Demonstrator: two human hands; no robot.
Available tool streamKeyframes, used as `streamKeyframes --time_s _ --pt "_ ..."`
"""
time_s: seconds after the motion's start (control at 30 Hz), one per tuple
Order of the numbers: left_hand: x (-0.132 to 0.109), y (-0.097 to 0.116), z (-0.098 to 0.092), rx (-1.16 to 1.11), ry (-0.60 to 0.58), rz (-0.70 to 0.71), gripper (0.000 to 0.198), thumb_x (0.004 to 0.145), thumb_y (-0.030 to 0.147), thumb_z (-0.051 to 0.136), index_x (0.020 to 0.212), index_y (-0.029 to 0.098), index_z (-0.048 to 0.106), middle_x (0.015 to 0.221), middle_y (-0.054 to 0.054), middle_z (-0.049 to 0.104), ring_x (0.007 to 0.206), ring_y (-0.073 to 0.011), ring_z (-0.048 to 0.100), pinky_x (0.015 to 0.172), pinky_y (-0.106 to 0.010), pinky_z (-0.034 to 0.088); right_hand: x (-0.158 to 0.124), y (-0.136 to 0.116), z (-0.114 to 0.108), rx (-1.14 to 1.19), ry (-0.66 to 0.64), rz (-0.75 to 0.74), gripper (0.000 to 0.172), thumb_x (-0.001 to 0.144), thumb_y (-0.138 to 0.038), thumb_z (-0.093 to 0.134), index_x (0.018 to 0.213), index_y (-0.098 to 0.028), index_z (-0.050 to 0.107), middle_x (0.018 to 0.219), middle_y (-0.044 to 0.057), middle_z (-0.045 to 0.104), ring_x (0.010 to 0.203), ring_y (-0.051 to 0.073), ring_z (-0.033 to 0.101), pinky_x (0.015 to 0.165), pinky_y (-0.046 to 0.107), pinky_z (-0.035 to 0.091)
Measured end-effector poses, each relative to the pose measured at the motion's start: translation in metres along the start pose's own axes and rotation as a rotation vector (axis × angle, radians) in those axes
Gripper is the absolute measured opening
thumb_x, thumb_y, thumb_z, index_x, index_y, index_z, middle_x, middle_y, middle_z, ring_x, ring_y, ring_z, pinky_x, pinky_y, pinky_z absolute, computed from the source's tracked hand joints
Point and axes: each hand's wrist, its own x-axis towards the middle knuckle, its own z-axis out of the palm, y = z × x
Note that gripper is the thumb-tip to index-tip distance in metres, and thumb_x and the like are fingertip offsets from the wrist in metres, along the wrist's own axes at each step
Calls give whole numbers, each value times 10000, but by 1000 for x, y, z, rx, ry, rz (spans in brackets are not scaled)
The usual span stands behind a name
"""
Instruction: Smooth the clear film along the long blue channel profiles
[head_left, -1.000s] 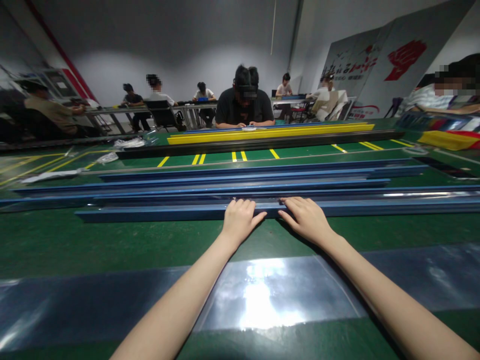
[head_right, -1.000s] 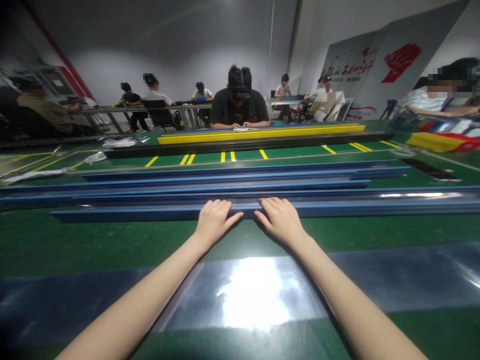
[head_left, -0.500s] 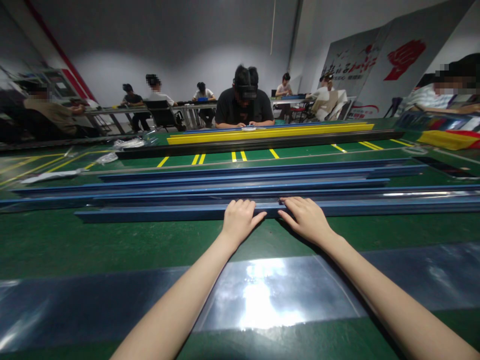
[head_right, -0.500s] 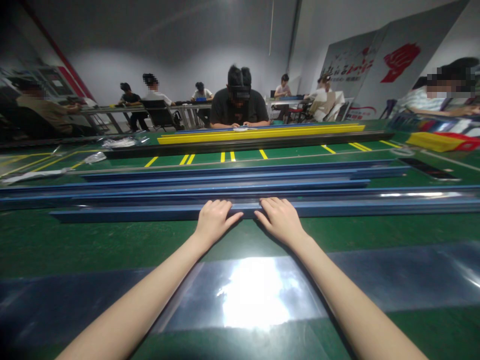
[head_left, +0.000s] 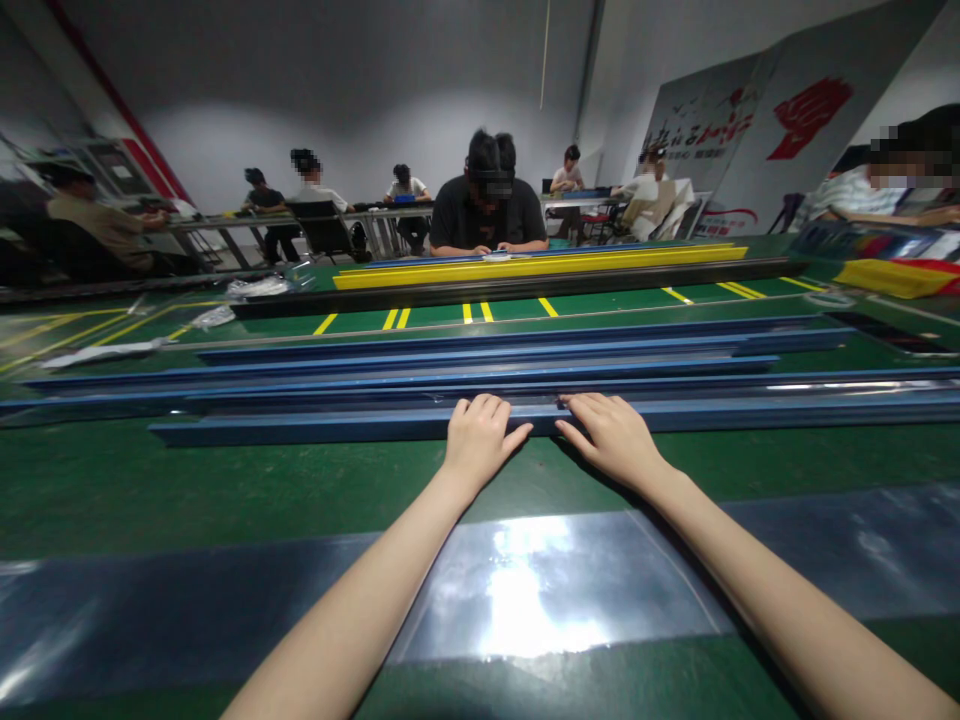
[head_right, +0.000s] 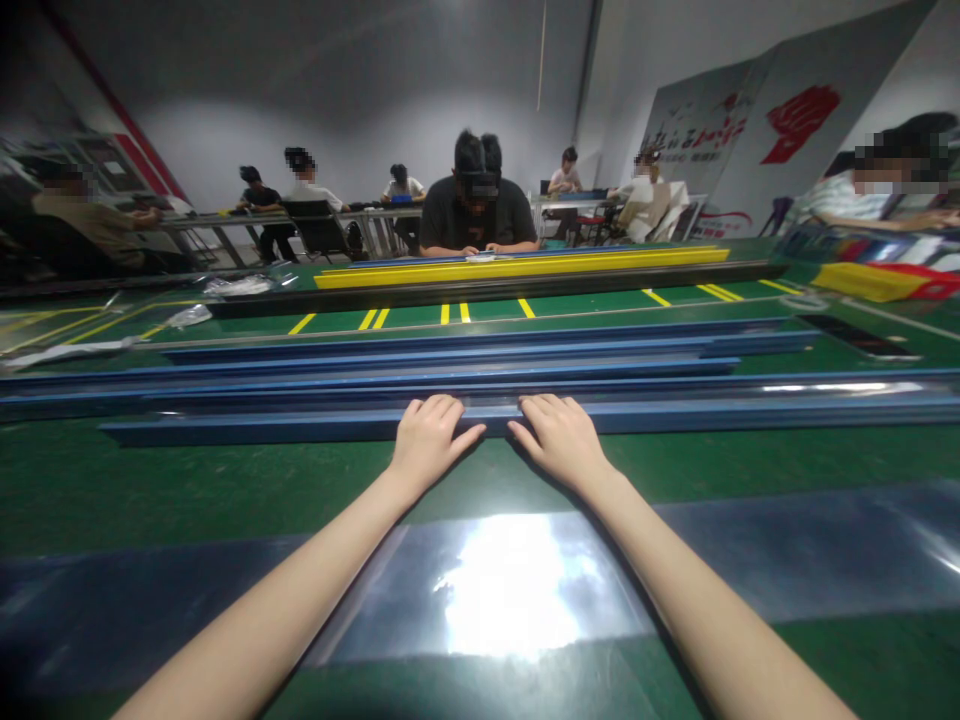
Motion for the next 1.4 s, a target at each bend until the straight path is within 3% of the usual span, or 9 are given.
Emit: streamKeyframes --time_s 0.3,0.8,1.2,1.4 --pt "0 0 1 -69 -10 -6 295 823 421 480 900 152 574 1027 -68 634 964 -193 539 736 -331 334 0 0 0 6 0 -3 369 881 -384 332 1040 -141 560 1081 101 618 984 209 535 765 316 346" --pt "0 1 0 -8 -32 -20 298 824 434 465 810 155 568 890 -71 644 889 -203 548 717 -335 329 2 -3 -3 50 -11 40 350 868 -385 365 1044 -150 554 1066 88 623 984 207 526 757 315 323" --pt "0 2 0 -31 -27 -31 305 825 443 456 821 163 577 877 -79 637 841 -219 533 711 -356 324 15 -19 -6 69 -81 13 316 884 -383 332 914 -175 567 903 68 653 863 182 554 718 301 308" --pt "0 2 1 -36 -14 -29 301 821 441 463 817 163 578 863 -78 632 820 -214 533 710 -355 321 13 -16 -3 51 -38 -9 307 879 -367 353 991 -164 555 1037 82 629 960 189 535 744 299 325"
